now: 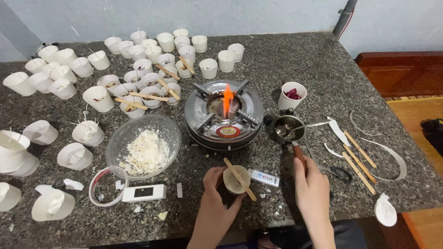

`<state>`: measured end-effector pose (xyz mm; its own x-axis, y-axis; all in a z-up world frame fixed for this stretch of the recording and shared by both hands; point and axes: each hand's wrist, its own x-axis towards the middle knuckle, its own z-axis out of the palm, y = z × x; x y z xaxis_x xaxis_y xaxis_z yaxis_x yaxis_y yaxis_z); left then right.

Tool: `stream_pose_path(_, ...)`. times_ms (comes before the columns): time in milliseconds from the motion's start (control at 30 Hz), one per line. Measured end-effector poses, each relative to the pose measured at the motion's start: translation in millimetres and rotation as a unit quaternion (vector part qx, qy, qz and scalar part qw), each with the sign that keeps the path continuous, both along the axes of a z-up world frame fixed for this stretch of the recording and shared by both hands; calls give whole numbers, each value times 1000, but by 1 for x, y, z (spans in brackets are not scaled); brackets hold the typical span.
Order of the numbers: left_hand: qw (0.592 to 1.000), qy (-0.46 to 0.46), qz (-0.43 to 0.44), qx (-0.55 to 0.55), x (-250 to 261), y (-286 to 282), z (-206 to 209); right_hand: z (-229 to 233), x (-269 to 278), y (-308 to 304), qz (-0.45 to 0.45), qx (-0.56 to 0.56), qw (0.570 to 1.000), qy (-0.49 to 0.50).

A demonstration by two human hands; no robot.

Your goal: Preparing and melting wax to make candles in small containers using a portable stove

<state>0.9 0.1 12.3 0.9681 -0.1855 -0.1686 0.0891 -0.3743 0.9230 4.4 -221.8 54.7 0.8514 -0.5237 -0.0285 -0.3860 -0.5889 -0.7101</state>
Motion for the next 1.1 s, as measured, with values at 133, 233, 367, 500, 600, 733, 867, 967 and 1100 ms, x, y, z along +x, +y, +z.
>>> stream_pose_path(133,996,-74,-1,-56,-8,0,1,1,-19,-6,26,17,999,-17)
stream_pose_path(233,946,-316,47,-62,-15,-1,-4,10,-30,-7,0,27,999,18)
stream_pose_path(367,909,-392,142,12,-14,-7,32,5,-40,-8,52,21,998,-2)
stream_pose_path(500,844,-508,82,150,12,-34,79,-1,-52,-4,110,-47,992,-30)
stream_pose_path(600,864,-477,11,159,38,-56,107,-10,-59,-2,116,-68,991,-27)
stream_pose_path(733,810,-540,-16,227,86,-95,101,-5,-64,3,113,-83,989,-42)
stream_pose_path(867,915,-370,-142,80,98,-95,116,7,-65,4,119,-70,990,15)
stream_pose_path(967,912,-392,-110,36,91,-81,116,4,-65,2,125,-84,989,9)
stream_pose_path(1100,902,-417,-74,86,77,-66,116,4,-63,2,142,-111,983,18)
